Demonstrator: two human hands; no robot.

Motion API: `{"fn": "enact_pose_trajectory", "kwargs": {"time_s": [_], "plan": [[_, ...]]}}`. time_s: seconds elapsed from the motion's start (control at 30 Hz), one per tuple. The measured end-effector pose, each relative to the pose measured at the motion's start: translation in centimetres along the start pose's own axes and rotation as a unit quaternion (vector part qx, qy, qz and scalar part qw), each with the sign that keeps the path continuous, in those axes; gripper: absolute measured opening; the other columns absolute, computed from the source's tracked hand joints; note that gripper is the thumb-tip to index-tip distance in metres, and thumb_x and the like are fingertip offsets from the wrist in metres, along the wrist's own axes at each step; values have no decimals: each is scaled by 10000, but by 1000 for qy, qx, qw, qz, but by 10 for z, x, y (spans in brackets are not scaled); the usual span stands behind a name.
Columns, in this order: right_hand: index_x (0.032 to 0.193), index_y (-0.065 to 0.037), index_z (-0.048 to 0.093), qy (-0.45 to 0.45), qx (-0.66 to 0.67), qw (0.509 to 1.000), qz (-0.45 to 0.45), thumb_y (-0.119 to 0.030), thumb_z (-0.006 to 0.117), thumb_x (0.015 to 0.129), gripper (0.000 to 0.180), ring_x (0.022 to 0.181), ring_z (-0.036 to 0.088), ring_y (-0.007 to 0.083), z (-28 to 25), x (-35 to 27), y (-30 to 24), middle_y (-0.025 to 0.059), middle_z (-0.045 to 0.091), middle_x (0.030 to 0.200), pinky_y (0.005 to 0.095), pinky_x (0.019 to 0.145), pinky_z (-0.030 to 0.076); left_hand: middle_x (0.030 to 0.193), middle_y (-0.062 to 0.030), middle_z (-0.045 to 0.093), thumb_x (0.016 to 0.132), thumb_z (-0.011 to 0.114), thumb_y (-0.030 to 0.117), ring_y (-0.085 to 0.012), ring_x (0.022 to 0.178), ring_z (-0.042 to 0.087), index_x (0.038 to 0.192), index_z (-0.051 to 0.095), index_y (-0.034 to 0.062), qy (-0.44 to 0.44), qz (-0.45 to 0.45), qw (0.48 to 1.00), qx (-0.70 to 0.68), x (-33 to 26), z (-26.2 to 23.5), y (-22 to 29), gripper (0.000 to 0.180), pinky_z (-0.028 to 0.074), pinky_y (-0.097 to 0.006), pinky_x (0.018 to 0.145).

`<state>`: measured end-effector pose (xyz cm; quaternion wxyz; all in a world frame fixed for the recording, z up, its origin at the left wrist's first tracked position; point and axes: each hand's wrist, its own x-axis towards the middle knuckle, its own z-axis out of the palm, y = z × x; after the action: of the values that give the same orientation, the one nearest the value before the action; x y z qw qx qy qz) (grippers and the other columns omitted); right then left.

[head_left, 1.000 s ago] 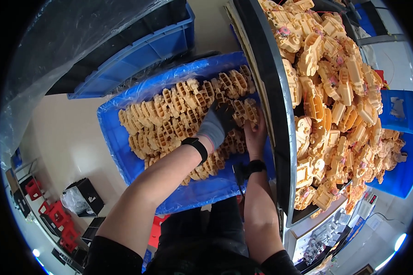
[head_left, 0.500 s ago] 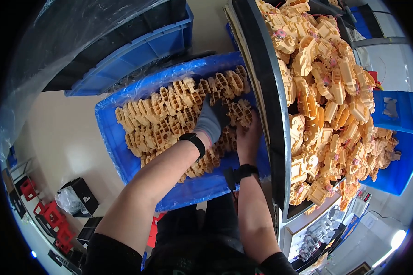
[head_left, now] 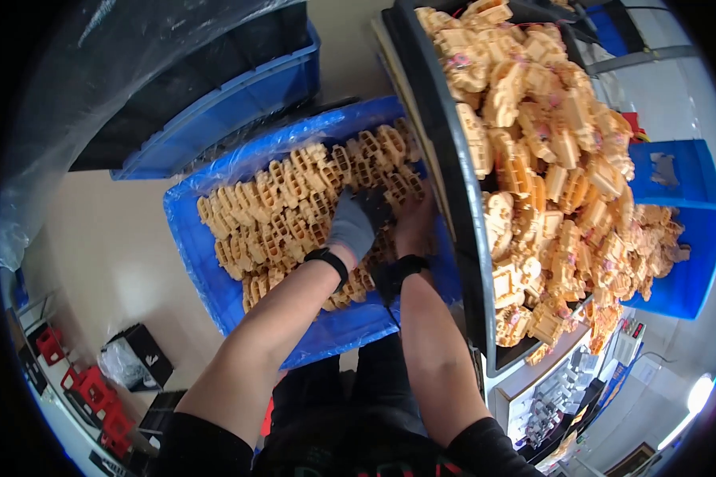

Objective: Sorting waffle-patterned snacks and arranging them into blue plastic crates in a production facility.

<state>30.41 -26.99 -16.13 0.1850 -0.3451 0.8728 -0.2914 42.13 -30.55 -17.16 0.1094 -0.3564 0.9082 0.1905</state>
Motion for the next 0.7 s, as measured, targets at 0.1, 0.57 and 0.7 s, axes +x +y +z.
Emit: {"fn": "enact_pose_trajectory", "kwargs": {"time_s": [0.1,0.57,0.7], "plan": [[1347,-31,413,-9,-15,1000,7,-204,554,918,484,1206,470,400,-13,-18,-25,249,492,1292,438,995,398,1293,-153,558,875,523,279,-322,1261,446,1245,584,45,-29,1,998,49,-18,-19,1,442,258,-468,1099],[1144,-50,598,7,-104,966,-235,-169,666,845,329,980,615,324,-320,-67,-89,180,638,1065,386,830,499,1046,-121,608,830,640,149,-326,995,560,1100,614,84,301,109,887,-334,-129,-212,60,279,446,-425,857],[1293,-108,478,15,-312,929,-197,-121,691,746,586,1138,512,333,-340,-23,-29,147,550,1184,448,964,397,1006,-87,619,816,632,233,-294,978,576,1113,611,112,215,162,939,-217,-95,-226,130,321,460,-420,817]]}}
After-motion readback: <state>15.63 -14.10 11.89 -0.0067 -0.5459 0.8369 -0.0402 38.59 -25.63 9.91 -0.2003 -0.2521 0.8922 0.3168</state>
